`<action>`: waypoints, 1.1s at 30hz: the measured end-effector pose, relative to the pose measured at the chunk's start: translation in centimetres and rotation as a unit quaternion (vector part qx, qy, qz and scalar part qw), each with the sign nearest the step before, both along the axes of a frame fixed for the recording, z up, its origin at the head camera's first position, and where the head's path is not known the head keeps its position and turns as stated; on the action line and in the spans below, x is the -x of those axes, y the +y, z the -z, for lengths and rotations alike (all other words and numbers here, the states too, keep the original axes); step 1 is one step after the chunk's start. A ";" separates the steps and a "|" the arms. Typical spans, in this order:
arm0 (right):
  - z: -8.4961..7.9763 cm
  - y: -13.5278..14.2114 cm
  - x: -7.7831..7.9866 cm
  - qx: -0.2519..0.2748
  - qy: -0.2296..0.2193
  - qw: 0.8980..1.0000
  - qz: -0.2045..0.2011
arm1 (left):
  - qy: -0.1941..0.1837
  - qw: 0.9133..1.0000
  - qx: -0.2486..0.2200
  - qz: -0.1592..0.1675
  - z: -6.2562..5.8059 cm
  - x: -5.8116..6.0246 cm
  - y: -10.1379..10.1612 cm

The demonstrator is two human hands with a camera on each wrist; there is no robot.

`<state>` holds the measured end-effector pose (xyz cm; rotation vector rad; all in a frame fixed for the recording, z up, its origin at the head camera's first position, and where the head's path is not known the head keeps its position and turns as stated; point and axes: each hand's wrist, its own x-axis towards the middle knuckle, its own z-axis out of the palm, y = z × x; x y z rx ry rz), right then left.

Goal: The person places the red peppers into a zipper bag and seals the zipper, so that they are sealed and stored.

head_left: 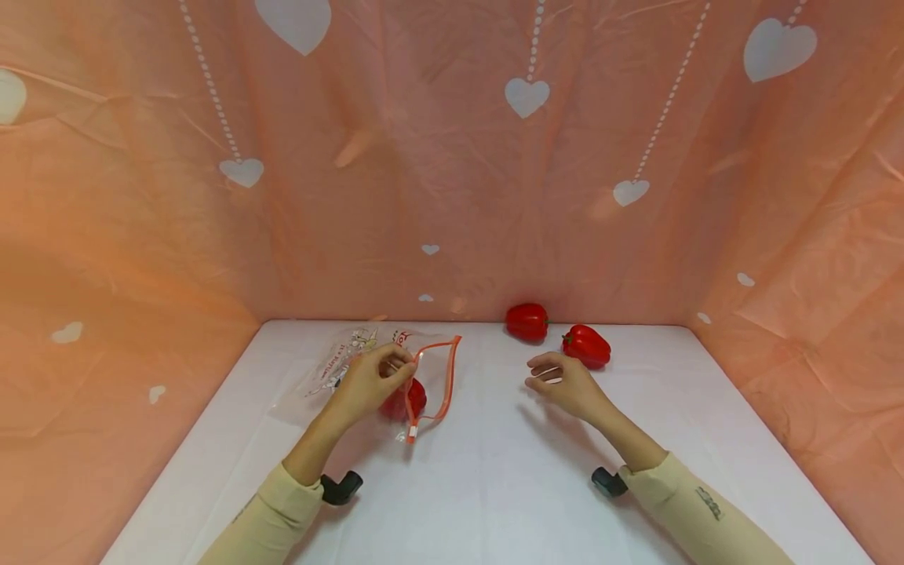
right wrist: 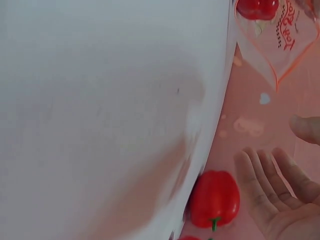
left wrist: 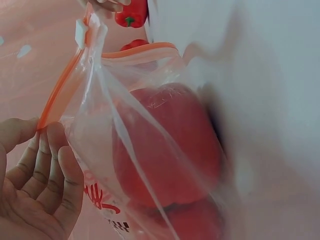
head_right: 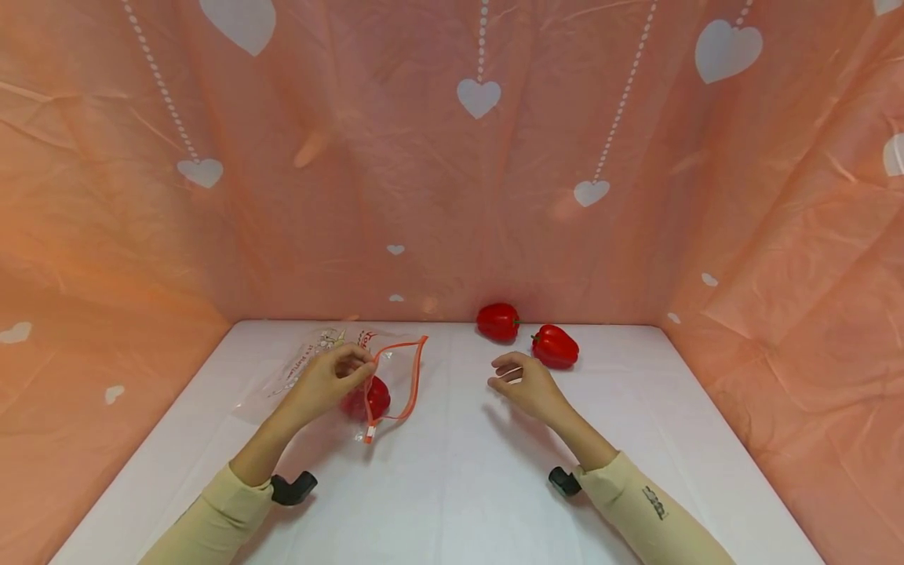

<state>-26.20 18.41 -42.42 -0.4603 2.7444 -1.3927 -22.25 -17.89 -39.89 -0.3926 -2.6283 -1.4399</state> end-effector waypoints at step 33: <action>-1.3 7.6 2.5 -0.046 0.098 0.990 0.087 | 0.006 1.000 -0.012 0.007 -0.2 0.0 -0.5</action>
